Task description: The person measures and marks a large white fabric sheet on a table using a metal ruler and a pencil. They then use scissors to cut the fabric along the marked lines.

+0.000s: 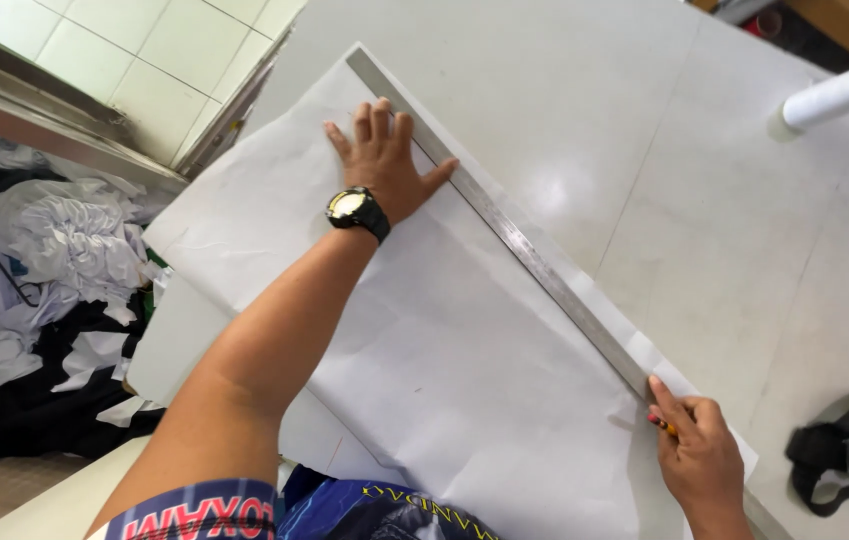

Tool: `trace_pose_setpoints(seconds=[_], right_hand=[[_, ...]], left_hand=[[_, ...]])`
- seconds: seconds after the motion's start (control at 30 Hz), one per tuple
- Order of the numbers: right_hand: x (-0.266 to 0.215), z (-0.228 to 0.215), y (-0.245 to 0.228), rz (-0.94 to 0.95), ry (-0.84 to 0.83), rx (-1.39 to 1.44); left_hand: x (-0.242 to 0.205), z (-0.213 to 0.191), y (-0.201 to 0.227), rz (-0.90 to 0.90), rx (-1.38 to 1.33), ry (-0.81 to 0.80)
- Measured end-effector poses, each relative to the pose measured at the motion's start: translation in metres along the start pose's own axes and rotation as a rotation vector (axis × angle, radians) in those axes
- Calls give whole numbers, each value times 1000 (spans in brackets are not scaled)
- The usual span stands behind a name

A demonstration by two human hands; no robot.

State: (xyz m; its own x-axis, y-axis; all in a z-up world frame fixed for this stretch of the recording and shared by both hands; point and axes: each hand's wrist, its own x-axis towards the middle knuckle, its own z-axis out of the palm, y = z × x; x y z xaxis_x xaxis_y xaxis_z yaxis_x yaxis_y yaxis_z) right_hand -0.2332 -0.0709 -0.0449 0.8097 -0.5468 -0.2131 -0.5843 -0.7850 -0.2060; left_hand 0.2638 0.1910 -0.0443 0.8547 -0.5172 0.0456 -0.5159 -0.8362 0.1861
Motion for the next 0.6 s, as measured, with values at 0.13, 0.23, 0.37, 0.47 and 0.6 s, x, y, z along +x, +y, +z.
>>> trace_pose_setpoints(seconds=[0.13, 0.23, 0.37, 0.47, 0.6], right_hand=[[0, -2, -8, -258, 194, 50], [-6, 3, -11, -292, 331, -56], [-9, 9, -15, -269, 484, -194], [-6, 11, -20, -223, 515, -151], [-8, 14, -22, -179, 511, -142]], left_hand=[[-2, 6, -6, 10, -42, 71], [1, 3, -3, 43, -79, 109], [-2, -3, -1, 51, -63, 93], [-3, -3, 0, 70, -69, 124], [-3, 1, -2, 105, -60, 161]])
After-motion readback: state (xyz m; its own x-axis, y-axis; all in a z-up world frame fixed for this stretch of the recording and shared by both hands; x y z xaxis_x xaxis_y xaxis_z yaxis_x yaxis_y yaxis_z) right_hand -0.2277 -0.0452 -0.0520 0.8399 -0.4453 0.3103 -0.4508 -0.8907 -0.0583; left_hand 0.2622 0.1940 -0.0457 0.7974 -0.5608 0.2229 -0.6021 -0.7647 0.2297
